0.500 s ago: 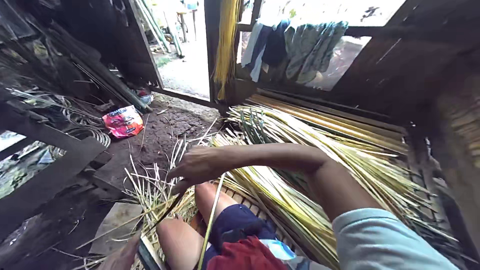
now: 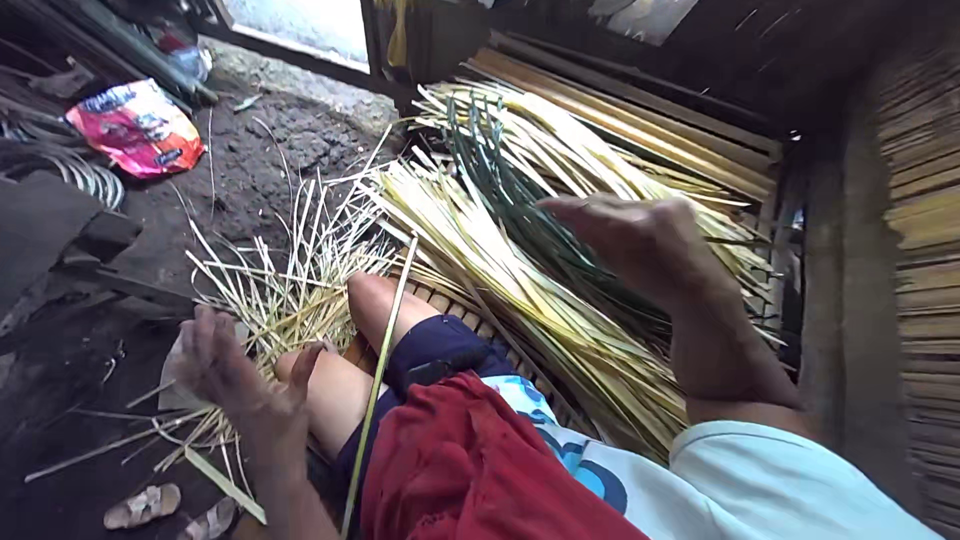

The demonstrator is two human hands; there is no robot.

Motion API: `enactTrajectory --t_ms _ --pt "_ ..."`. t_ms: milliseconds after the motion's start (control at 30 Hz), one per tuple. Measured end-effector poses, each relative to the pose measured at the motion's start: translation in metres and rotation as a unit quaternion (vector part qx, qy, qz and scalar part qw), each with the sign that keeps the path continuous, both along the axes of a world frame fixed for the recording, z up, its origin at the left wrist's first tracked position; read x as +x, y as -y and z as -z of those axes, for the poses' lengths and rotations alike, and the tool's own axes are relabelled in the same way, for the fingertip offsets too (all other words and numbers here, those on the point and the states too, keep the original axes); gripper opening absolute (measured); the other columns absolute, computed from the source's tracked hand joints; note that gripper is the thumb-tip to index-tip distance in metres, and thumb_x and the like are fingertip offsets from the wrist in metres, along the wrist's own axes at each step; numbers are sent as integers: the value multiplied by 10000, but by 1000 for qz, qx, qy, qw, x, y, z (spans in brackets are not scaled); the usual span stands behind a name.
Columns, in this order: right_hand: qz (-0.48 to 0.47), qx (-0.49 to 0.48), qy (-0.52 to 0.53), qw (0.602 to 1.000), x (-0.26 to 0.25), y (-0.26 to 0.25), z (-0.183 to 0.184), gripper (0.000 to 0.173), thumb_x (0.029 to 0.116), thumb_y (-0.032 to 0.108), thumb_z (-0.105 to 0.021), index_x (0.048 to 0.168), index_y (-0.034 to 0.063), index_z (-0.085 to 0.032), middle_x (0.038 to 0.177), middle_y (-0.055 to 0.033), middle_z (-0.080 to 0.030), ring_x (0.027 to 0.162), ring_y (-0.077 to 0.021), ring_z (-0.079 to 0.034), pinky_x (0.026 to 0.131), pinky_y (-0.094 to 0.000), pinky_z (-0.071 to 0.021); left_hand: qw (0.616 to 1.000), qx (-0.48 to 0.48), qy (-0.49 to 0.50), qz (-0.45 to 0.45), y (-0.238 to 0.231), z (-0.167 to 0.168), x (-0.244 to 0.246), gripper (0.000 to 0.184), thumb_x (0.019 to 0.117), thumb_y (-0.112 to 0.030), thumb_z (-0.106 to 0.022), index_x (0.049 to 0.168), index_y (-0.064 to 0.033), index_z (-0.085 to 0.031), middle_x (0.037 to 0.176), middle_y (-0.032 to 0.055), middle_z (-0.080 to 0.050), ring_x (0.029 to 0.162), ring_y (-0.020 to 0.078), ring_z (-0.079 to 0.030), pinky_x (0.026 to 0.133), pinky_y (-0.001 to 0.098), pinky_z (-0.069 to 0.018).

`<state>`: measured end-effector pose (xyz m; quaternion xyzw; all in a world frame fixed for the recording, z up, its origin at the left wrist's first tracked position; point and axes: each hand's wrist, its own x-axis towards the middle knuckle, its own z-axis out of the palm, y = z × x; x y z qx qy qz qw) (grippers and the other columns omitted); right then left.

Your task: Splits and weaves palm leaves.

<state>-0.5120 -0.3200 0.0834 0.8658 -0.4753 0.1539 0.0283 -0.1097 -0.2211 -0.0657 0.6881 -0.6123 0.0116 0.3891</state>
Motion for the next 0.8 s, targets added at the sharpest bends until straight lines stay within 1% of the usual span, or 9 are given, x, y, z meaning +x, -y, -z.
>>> enactTrajectory --t_ms 67,167,233,300,433,533,600,667,800 --pt "83 -34 -15 996 -22 2 17 346 1077 124 -493 1399 151 -618 996 -193 -714 680 -386 -687 553 -556 -531 998 60 -25 -3 -2 10 -17 841 963 -545 -639 1585 -65 -340 1644 177 -323 1530 352 -278 1239 586 -197" --pt "181 -31 -13 983 -57 12 67 348 1107 223 -445 1414 177 -601 1039 -227 -703 742 -428 -685 599 -602 -517 971 235 -27 36 -21 58 -25 579 1001 -452 -626 1400 -34 -599 1422 207 -584 1353 403 -515 1151 630 -338" --pt "235 -6 -14 972 -78 21 105 351 1110 250 -430 1411 182 -598 1034 -240 -695 765 -455 -681 607 -626 -509 922 374 -73 62 -40 92 -31 507 1017 -440 -605 1362 -70 -635 1311 174 -659 1232 346 -618 1077 572 -455" --pt "291 37 -21 956 -90 28 138 365 1115 257 -401 1412 158 -591 1031 -273 -680 823 -508 -668 644 -664 -502 878 455 -129 73 -57 119 -41 476 1022 -410 -608 1367 -83 -623 1232 153 -685 1097 293 -677 981 507 -535" --pt "351 139 -28 926 -105 35 192 355 1109 229 -409 1337 63 -624 1141 -316 -656 981 -557 -648 750 -731 -491 852 488 -172 76 -75 136 -54 400 1003 -249 -663 1352 -55 -637 1209 164 -697 1045 297 -686 970 499 -530" --pt "371 175 -14 912 -111 32 210 322 1079 242 -491 1311 91 -656 1199 -290 -645 1047 -534 -635 790 -726 -491 862 472 -179 57 -91 132 -41 361 989 -235 -683 1319 -90 -669 1163 134 -706 977 253 -690 904 463 -554" --pt "364 165 0 916 -110 27 213 369 1063 276 -532 1386 112 -602 1278 -287 -604 1131 -520 -602 847 -704 -491 863 474 -170 35 -110 125 -26 349 984 -226 -691 1303 -87 -680 1151 145 -701 967 266 -689 895 474 -556" --pt "329 159 10 931 -98 25 209 448 1057 324 -550 1457 123 -533 1364 -284 -552 1213 -510 -558 928 -675 -478 850 505 -150 9 -137 117 -9 355 984 -222 -692 1306 -74 -678 1151 166 -695 984 296 -687 910 500 -548" --pt "174 196 31 965 -41 14 200 460 1042 326 -586 1465 155 -532 1400 -241 -546 1255 -461 -550 999 -622 -469 789 602 -117 -48 -202 109 17 340 987 -194 -688 1312 -94 -683 1196 189 -685 1066 354 -670 968 573 -510"
